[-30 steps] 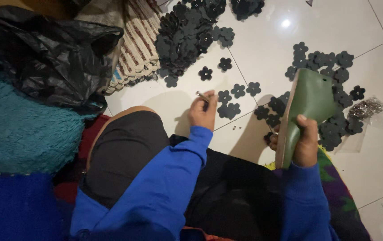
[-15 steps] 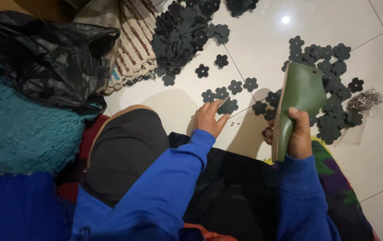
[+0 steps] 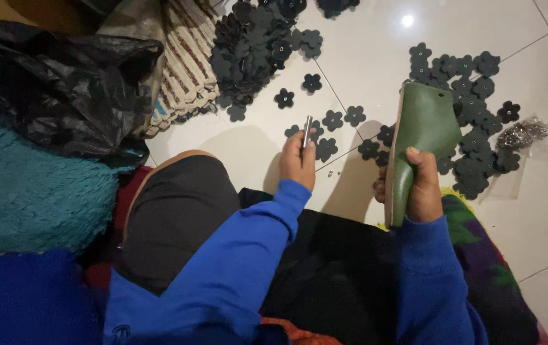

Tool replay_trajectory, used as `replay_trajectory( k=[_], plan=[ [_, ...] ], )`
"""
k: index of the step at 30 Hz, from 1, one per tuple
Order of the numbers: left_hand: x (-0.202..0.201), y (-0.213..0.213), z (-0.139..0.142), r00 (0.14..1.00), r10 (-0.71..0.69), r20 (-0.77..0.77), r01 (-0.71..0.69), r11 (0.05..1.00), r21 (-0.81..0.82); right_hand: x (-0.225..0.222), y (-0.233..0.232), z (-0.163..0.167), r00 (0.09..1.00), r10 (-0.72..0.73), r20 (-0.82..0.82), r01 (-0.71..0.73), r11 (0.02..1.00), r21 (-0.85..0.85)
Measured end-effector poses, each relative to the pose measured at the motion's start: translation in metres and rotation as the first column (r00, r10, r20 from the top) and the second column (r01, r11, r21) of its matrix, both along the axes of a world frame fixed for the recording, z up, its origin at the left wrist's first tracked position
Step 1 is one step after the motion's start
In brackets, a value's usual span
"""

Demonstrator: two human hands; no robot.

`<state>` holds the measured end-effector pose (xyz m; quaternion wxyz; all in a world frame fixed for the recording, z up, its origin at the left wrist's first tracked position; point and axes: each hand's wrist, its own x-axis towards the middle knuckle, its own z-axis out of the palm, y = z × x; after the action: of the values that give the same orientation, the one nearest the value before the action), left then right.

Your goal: The person sits on the floor and repeatedly picks up small black flower-shaped pieces, places them on a green shoe sole, and presses them down with a cylindrical tool. The person handles the shoe and pieces one at a time, occasionally adjusting the shoe's position.

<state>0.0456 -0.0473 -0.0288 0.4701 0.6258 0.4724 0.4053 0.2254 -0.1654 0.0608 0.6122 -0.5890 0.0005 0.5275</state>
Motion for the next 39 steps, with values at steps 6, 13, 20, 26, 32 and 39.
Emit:
replay_trajectory(
  k=[6, 13, 20, 26, 32, 39],
  plan=[
    [0.017, 0.007, -0.010, 0.961, 0.009, 0.275, 0.092, 0.931, -0.354, -0.005, 0.002, 0.005, 1.000, 0.010, -0.011, -0.011, 0.998, -0.058],
    [0.011, 0.012, -0.024, 0.944, 0.013, 0.330, 0.089, 0.953, -0.290, -0.006, 0.003, 0.005, 0.999, 0.019, -0.034, -0.022, 0.995, -0.093],
    [0.012, 0.009, -0.024, 0.960, 0.025, 0.280, 0.059, 0.956, -0.287, -0.013, 0.005, 0.012, 1.000, -0.004, -0.025, 0.002, 0.996, -0.086],
    [0.015, 0.009, -0.024, 0.941, 0.022, 0.338, 0.080, 0.955, -0.285, -0.017, 0.007, 0.017, 1.000, 0.018, -0.005, -0.018, 0.996, -0.087],
    [0.012, 0.009, -0.024, 0.948, 0.044, 0.316, 0.068, 0.939, -0.336, -0.016, 0.007, 0.015, 1.000, 0.025, -0.011, -0.026, 0.991, -0.130],
    [0.012, 0.008, -0.024, 0.954, 0.037, 0.296, 0.058, 0.950, -0.307, -0.016, 0.007, 0.015, 1.000, 0.027, -0.001, -0.027, 0.992, -0.125]
  ],
)
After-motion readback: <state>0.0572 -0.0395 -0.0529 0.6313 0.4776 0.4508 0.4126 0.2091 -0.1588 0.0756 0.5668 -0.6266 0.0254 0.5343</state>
